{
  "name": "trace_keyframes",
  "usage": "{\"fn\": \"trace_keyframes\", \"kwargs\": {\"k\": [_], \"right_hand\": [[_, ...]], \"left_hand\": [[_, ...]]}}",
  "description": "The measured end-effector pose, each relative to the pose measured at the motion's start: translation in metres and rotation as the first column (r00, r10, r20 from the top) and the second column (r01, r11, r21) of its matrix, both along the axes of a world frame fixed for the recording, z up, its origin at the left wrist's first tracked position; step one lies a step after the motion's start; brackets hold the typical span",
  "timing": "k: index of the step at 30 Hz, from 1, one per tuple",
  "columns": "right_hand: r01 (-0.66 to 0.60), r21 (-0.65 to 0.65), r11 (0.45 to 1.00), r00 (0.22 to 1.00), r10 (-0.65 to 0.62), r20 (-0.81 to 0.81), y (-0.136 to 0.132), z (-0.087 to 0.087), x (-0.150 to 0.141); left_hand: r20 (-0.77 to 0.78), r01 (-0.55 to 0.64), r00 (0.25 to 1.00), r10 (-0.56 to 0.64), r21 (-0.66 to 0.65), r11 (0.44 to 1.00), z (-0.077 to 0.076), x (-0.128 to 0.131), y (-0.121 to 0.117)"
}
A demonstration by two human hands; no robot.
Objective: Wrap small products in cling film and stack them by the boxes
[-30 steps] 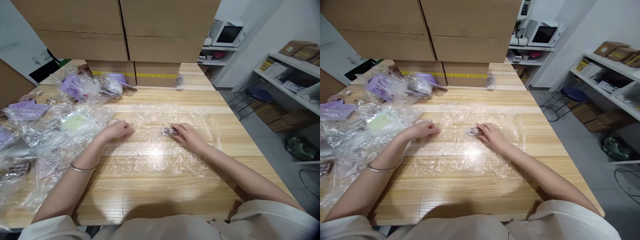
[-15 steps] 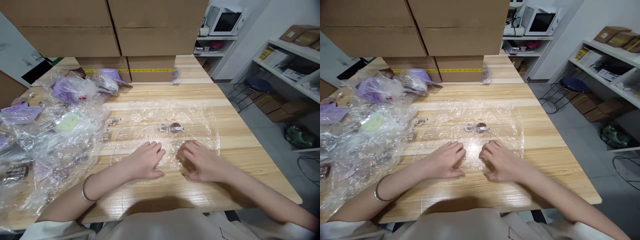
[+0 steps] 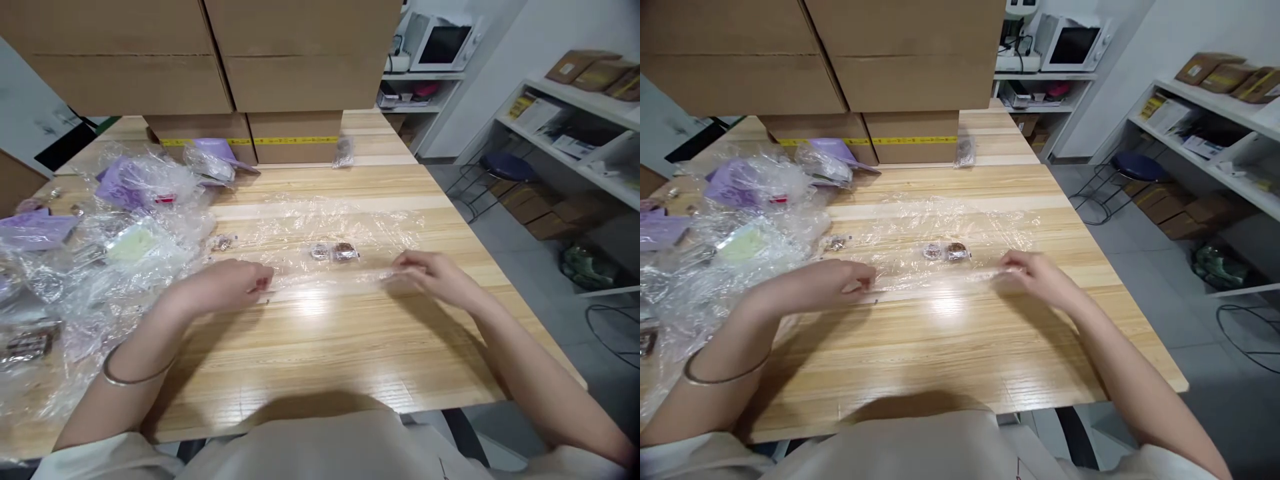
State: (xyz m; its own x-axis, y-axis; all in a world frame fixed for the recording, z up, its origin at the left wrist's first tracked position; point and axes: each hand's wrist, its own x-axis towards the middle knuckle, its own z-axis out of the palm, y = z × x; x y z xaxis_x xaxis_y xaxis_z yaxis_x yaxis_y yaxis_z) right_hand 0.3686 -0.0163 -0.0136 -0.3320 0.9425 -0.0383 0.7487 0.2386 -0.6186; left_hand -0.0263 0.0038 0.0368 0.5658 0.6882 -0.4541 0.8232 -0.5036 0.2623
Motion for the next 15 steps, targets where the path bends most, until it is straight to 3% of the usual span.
{"fn": "trace_keyframes", "kwargs": {"k": [1,3,5,6,7,8,10,11,13,15], "right_hand": [[0.047,-0.061,0.997,0.991,-0.055,-0.122,0.015,-0.001,0.004],[0.17,-0.194,0.966,0.929,-0.223,-0.295,0.043,-0.006,0.008],[0.299,-0.284,0.911,0.865,-0.385,-0.322,0.068,-0.016,0.01],[0.359,-0.302,0.883,0.845,-0.445,-0.297,0.079,-0.021,0.011],[0.412,-0.304,0.859,0.832,-0.49,-0.26,0.088,-0.028,0.011],[0.462,-0.286,0.839,0.824,-0.526,-0.212,0.095,-0.034,0.012],[0.539,-0.228,0.811,0.812,-0.572,-0.114,0.105,-0.046,0.013],[0.568,-0.191,0.801,0.806,-0.588,-0.068,0.108,-0.05,0.014],[0.601,-0.105,0.792,0.798,-0.602,0.03,0.109,-0.053,0.014],[0.61,0.068,0.79,0.784,-0.613,0.098,0.104,-0.049,0.009]], "left_hand": [[0.062,-0.032,0.997,0.036,-0.076,0.997,0.003,-0.007,0.011],[0.161,-0.131,0.976,0.147,-0.104,0.986,0.005,-0.017,0.03],[0.219,-0.247,0.947,0.236,0.021,0.969,0.0,-0.019,0.045],[0.24,-0.308,0.933,0.269,0.143,0.941,-0.005,-0.017,0.05],[0.263,-0.364,0.92,0.292,0.292,0.884,-0.01,-0.013,0.052],[0.294,-0.408,0.908,0.299,0.457,0.79,-0.015,-0.007,0.051],[0.377,-0.455,0.89,0.257,0.701,0.549,-0.027,0.01,0.045],[0.383,-0.412,0.908,0.168,0.749,0.518,-0.033,0.02,0.041],[0.307,-0.171,0.946,-0.108,0.752,0.636,-0.046,0.04,0.032],[0.231,0.087,0.922,-0.31,0.657,0.749,-0.061,0.057,0.027]]}}
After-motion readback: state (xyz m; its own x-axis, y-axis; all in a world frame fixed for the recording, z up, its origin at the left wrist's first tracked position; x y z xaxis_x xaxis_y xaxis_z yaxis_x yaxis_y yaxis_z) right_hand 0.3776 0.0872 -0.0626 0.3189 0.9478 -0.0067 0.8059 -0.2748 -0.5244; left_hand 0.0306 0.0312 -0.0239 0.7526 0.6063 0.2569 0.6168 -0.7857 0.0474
